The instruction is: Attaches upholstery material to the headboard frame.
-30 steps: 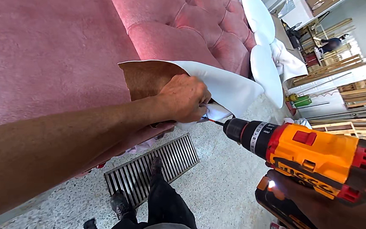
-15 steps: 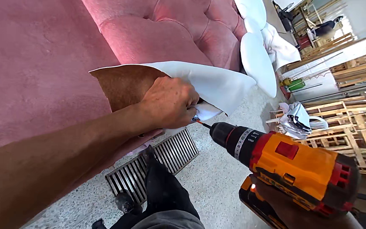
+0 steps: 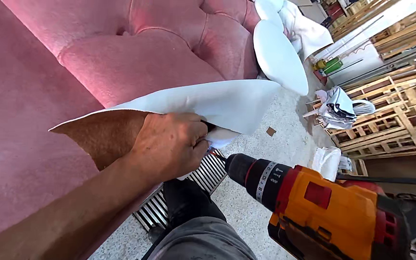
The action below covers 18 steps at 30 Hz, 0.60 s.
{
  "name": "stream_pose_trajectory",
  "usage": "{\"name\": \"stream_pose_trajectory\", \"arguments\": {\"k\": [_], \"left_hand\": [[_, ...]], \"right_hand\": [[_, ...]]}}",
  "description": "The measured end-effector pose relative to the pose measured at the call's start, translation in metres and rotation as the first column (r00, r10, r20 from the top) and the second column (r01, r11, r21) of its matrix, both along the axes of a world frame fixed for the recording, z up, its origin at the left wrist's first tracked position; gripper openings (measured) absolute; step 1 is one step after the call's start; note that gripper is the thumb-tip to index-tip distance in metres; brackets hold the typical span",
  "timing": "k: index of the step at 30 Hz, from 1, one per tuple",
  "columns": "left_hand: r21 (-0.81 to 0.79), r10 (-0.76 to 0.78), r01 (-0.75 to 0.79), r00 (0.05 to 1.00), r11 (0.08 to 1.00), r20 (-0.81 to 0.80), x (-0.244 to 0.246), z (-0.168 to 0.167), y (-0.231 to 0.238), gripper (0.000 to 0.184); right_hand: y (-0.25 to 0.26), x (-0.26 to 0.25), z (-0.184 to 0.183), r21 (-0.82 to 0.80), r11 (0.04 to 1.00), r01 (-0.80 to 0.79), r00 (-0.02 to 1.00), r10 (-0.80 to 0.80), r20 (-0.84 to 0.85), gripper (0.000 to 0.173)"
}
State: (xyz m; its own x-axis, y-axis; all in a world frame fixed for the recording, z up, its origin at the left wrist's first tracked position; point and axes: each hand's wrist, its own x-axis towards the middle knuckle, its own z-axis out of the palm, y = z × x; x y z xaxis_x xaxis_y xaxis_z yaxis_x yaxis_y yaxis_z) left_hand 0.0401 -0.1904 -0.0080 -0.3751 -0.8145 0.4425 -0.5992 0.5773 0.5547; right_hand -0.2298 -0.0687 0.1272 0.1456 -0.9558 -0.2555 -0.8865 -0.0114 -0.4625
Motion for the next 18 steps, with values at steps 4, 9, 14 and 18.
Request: {"name": "stream_pose_trajectory", "arguments": {"k": [4,9,14,18], "left_hand": [[-0.058,-0.012,0.012,1.0,0.998,-0.001,0.001,-0.008,-0.006,0.023],[-0.063,-0.009,0.008,1.0,0.998,-0.006,0.0,-0.007,-0.006,0.023],[-0.057,0.002,-0.003,1.0,0.998,-0.014,0.0,-0.008,-0.005,0.022],[-0.064,-0.004,0.003,1.0,0.998,-0.019,0.0,-0.009,-0.005,0.021]], "right_hand": [[-0.004,0.001,0.001,0.04,0.999,0.019,0.999,-0.018,-0.035,0.04],[-0.008,0.005,0.003,-0.001,1.0,0.027,1.0,-0.027,-0.014,0.039],[-0.011,0.005,0.003,0.007,1.0,0.003,0.999,-0.003,-0.041,0.04],[-0.016,0.006,0.002,0.009,1.0,-0.001,0.999,0.001,-0.051,0.038]]}}
